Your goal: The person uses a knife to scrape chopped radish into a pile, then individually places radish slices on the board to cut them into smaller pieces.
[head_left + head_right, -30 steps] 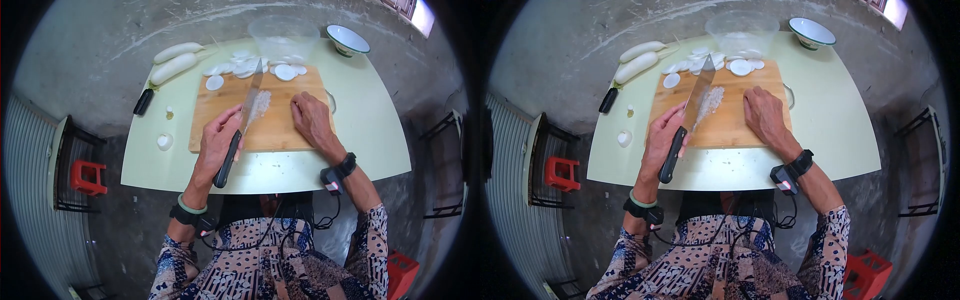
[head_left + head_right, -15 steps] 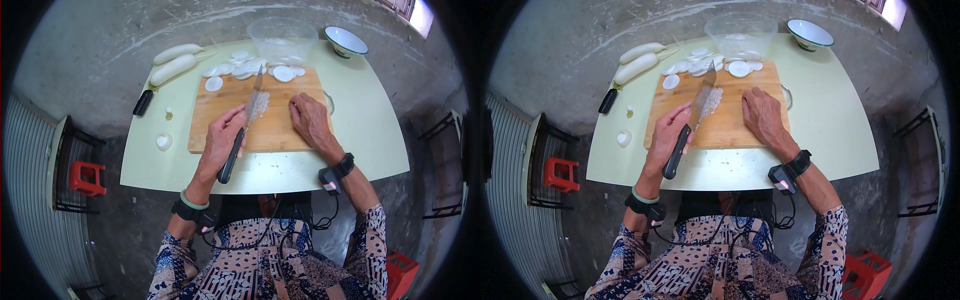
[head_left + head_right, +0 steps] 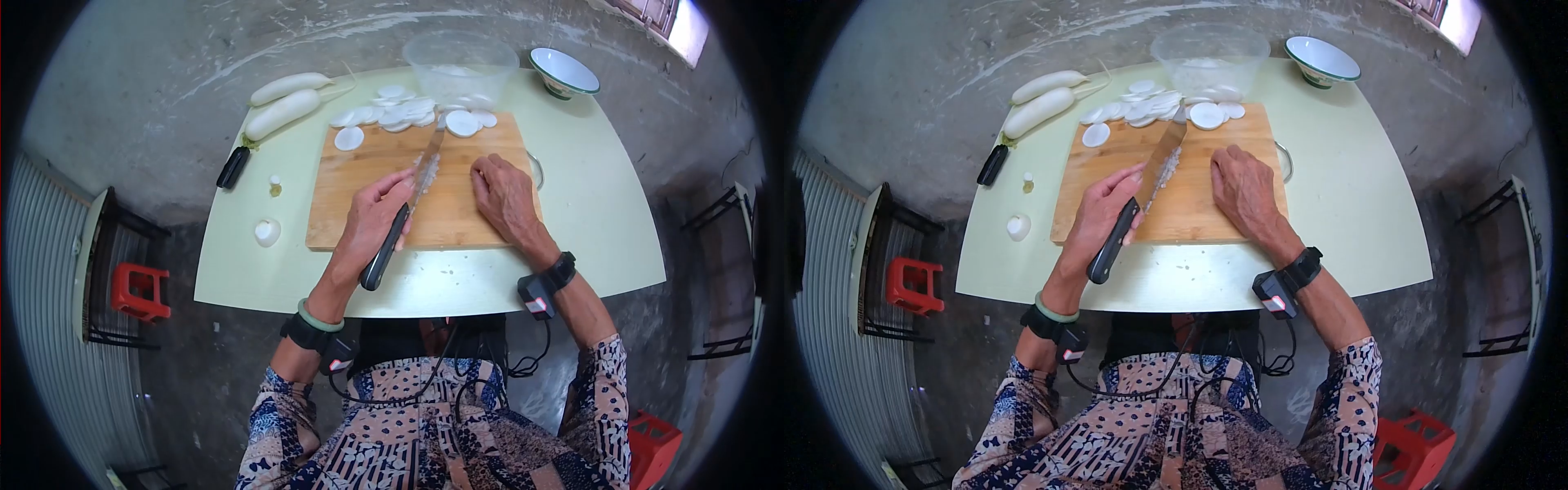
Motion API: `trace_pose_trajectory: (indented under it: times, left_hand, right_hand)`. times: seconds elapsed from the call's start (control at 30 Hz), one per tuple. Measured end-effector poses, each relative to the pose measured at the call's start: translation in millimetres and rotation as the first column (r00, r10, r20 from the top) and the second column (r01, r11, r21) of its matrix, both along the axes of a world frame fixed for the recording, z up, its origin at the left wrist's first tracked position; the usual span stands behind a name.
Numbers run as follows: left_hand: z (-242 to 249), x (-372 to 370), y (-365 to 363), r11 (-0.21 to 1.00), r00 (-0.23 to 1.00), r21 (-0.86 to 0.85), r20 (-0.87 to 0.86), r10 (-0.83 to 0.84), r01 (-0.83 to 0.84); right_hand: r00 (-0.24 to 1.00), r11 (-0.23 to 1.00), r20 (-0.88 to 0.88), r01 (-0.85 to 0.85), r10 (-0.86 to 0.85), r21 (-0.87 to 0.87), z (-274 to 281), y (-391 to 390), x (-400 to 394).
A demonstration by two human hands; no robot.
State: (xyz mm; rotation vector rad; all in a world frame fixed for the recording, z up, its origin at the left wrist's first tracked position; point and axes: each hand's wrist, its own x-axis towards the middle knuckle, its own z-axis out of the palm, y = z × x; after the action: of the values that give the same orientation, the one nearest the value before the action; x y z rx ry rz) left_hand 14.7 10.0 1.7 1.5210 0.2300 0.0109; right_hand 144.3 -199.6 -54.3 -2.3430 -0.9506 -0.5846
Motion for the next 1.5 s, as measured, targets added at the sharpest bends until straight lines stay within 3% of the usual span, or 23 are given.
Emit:
trace_pose_trajectory:
  times: [0.13,0.53,1.5]
  left_hand:
    - [4.8,-3.2,-4.2,0.997,1.000,-0.070,0.004,0.010,-0.010]
    - [-0.7,-14.5,-5.1,1.000,1.000,-0.005,0.012,0.027,-0.027]
    - [-4.5,-28.7,12.5,0.990,0.992,-0.050,-0.015,0.128,-0.129]
  right_hand:
    - [1.000,1.000,0.017,-0.003,0.002,0.011,-0.8,-1.1,-0.5]
    - [1.000,1.000,0.004,-0.002,0.002,0.023,0.4,0.7,-1.2]
    - [1.000,1.000,0.006,0.013,-0.013,0.021,2.6,-0.3,0.5]
